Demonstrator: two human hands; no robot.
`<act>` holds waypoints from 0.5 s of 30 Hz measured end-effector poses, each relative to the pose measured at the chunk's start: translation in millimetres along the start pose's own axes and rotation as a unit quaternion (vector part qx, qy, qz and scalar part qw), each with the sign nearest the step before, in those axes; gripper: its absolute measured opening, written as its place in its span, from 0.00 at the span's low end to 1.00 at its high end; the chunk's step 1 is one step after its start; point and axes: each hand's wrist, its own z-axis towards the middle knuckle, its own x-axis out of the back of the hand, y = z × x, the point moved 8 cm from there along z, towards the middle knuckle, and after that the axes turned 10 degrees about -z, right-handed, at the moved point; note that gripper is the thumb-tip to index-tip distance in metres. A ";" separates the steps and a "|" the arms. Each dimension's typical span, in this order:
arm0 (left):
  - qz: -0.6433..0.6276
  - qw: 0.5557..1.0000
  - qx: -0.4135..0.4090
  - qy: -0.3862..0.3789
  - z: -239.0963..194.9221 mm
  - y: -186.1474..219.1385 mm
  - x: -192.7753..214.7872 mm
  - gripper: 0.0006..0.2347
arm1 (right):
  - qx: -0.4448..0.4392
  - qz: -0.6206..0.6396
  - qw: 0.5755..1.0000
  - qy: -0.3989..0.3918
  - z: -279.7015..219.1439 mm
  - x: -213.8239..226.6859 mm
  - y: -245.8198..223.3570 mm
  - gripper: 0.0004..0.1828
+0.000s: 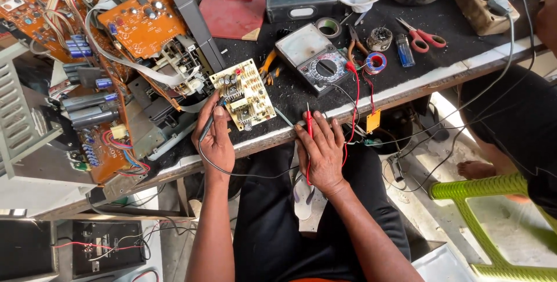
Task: The person holds a small circuit board and uses a multimeter to test various components on it. They move the multimeter probes across different points on the board while holding it steady with their other hand.
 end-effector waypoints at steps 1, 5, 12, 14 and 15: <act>0.000 1.000 0.000 0.001 0.6 -1.2 1.0 0.14 | 0.001 0.000 1.000 0.000 -0.1 -0.2 0.6 0.18; 0.016 1.000 -0.010 -0.005 2.3 -1.9 2.0 0.14 | 0.004 -0.004 1.000 -0.003 -2.2 -1.8 2.1 0.18; 0.010 1.000 -0.010 -0.009 -1.2 -5.6 1.7 0.14 | 0.013 0.003 1.000 -0.006 -2.1 -2.0 1.5 0.18; 0.007 1.000 -0.006 -0.008 -1.5 -8.0 1.5 0.14 | 0.013 0.004 1.000 -0.008 -1.9 -1.7 1.1 0.19; 0.003 1.000 -0.005 -0.008 -1.3 -9.2 1.2 0.14 | 0.013 0.004 1.000 -0.007 -1.5 -1.6 1.1 0.19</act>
